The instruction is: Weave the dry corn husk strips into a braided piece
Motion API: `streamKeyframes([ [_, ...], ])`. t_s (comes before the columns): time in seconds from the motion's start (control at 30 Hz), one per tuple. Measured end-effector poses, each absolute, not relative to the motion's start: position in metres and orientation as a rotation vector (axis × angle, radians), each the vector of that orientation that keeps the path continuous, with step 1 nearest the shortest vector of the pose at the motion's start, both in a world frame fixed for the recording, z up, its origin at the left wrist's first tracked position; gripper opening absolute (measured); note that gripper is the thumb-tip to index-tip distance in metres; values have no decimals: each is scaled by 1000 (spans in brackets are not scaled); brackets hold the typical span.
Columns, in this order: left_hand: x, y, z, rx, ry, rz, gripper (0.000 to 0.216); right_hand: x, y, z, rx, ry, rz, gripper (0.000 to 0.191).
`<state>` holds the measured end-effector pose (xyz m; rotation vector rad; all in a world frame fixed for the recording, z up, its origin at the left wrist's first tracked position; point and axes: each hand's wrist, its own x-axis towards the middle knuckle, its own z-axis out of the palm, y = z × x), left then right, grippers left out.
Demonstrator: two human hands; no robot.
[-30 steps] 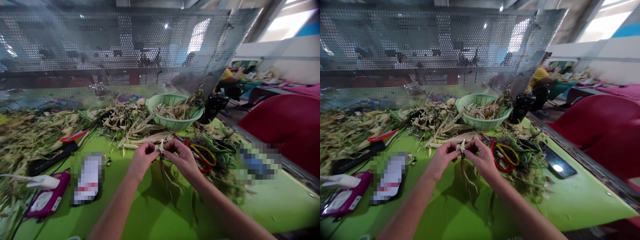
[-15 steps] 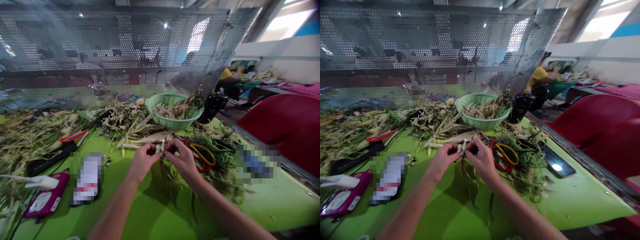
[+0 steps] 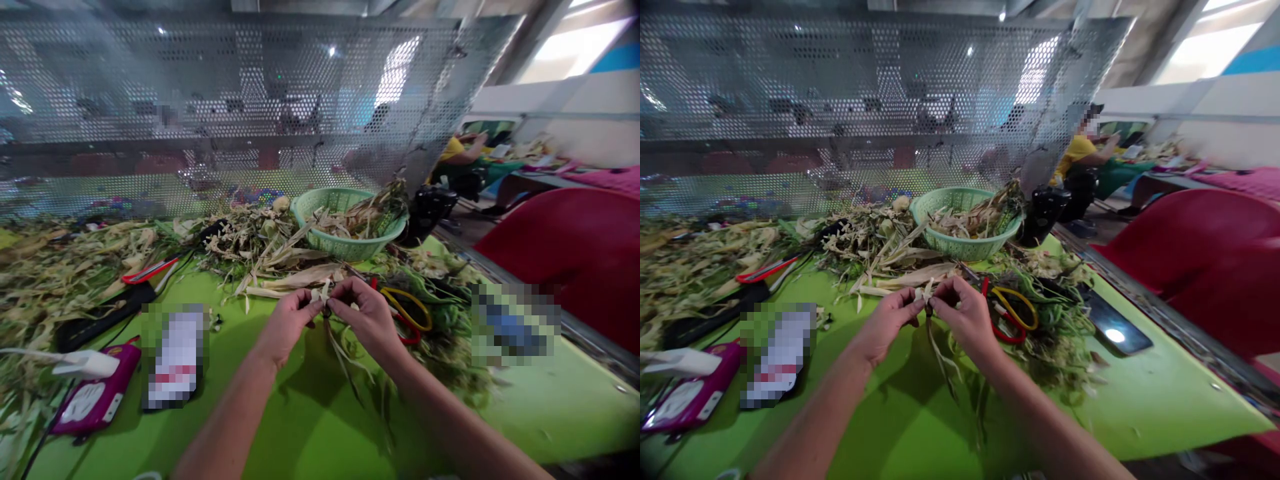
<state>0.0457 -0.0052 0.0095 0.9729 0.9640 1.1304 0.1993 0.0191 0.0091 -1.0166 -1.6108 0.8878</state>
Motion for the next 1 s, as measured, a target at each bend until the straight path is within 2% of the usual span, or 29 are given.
streamKeyframes([
  [0.13, 45, -3, 5, 864, 892, 1135, 34, 200, 20, 10, -980, -1615, 882, 9],
  [0.33, 44, -1, 0, 735, 853, 1151, 32, 200, 17, 12, -917, -1758, 715, 2],
  [0.53, 44, -1, 1, 767, 898, 1173, 31, 201, 18, 11, -951, -1838, 553, 5],
  [1.0, 47, -4, 4, 822, 936, 1183, 28, 203, 21, 11, -978, -1917, 520, 4],
])
